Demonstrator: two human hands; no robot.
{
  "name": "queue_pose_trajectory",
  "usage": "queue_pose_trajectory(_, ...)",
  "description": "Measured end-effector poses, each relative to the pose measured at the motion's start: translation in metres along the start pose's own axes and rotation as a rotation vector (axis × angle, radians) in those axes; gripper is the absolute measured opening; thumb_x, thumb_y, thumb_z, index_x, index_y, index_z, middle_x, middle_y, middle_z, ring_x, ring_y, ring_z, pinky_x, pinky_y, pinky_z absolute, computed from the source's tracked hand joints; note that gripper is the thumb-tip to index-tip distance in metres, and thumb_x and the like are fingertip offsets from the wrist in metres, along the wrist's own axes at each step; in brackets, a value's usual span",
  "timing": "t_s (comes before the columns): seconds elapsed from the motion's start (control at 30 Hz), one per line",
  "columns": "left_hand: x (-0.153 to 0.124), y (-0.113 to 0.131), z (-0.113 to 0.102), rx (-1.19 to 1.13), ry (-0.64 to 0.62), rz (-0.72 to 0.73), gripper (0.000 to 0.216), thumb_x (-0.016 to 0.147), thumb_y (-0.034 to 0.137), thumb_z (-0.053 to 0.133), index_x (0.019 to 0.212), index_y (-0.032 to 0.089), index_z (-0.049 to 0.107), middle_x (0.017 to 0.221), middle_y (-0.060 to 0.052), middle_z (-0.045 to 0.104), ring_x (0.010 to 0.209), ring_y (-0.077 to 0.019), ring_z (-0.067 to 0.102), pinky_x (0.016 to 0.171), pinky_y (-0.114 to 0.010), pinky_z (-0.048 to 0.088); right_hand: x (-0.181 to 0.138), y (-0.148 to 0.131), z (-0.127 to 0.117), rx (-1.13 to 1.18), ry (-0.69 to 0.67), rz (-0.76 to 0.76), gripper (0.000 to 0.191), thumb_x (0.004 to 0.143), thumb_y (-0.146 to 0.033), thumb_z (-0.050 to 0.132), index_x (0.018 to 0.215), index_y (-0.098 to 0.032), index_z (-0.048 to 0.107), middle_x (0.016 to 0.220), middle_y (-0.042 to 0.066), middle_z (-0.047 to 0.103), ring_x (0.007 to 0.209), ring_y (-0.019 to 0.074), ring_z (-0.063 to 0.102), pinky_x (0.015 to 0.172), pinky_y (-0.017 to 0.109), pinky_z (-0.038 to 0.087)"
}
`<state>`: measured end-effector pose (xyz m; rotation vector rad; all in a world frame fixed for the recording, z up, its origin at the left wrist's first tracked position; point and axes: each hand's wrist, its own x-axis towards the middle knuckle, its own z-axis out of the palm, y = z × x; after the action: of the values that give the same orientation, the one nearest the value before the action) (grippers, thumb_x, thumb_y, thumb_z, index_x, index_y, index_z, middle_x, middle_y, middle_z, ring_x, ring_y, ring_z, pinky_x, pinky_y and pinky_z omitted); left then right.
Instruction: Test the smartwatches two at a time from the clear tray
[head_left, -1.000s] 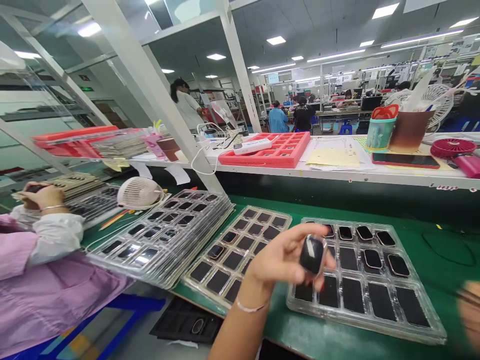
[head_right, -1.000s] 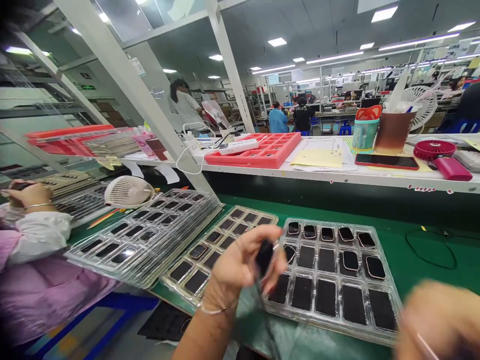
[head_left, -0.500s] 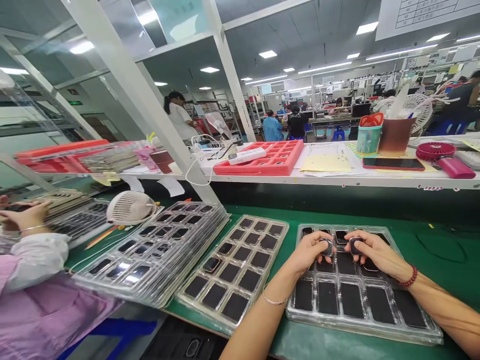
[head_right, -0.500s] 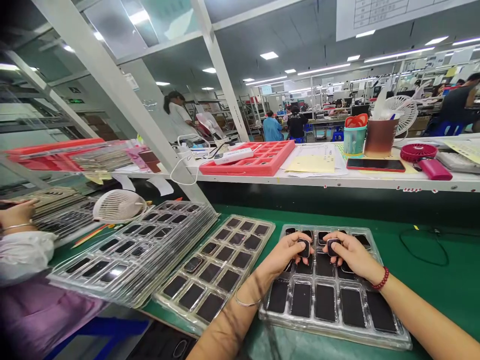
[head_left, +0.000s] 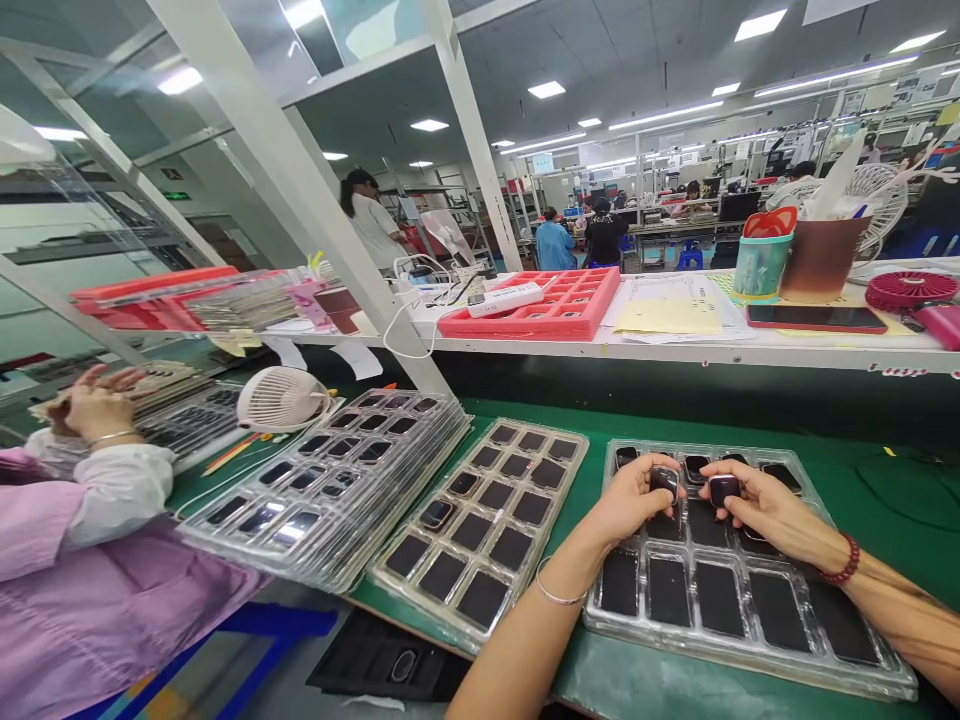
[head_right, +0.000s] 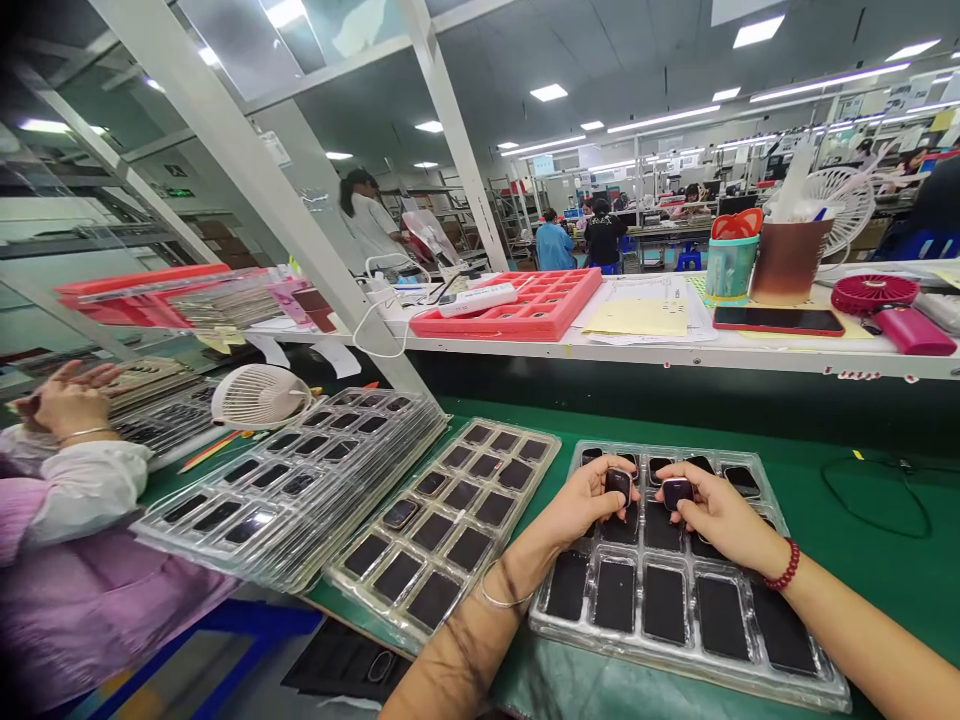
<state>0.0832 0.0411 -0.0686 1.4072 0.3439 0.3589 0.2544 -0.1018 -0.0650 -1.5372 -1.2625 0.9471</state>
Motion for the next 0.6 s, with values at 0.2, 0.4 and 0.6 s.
queue_pose_trajectory(0.2, -0.0017, 0.0048, 0.0018, -0.052, 0.03, 0.019, 0.045, 0.067, 0.011, 0.062, 0.11, 0.015, 0.052, 0.087, -0.006, 0.065, 0.06, -0.0094, 0.056, 0.051, -0.02, 0.035, -0.0003, 0.0004, 0.0009, 0.017, 0.01, -0.007, 0.04, 0.081, -0.028, 0.053, 0.121, -0.022, 0.049, 0.108, 0.009, 0.062, 0.077, 0.018, 0.063, 0.059, 0.029, 0.05)
queue_pose_trajectory(0.4, -0.0009, 0.0039, 0.0027, -0.077, 0.039, 0.033, 0.045, 0.062, 0.007, 0.061, 0.106, 0.015, 0.055, 0.084, -0.004, 0.065, 0.064, -0.0104, 0.057, 0.058, -0.022, 0.041, -0.0008, 0.0019, 0.0007, 0.008, -0.001, -0.065, 0.039, 0.081, -0.021, 0.049, 0.12, -0.021, 0.048, 0.107, 0.008, 0.062, 0.078, 0.0167, 0.062, 0.067, 0.031, 0.051)
queue_pose_trajectory(0.6, -0.0006, 0.0022, 0.0002, -0.077, -0.024, 0.025, 0.061, 0.069, 0.02, 0.068, 0.127, 0.017, 0.049, 0.108, -0.012, 0.063, 0.077, -0.0164, 0.063, 0.055, -0.021, 0.041, -0.0014, 0.0041, -0.0001, 0.072, 0.035, -0.079, 0.051, 0.083, -0.021, 0.049, 0.132, -0.025, 0.039, 0.126, 0.01, 0.053, 0.092, 0.0196, 0.061, 0.071, 0.032, 0.051)
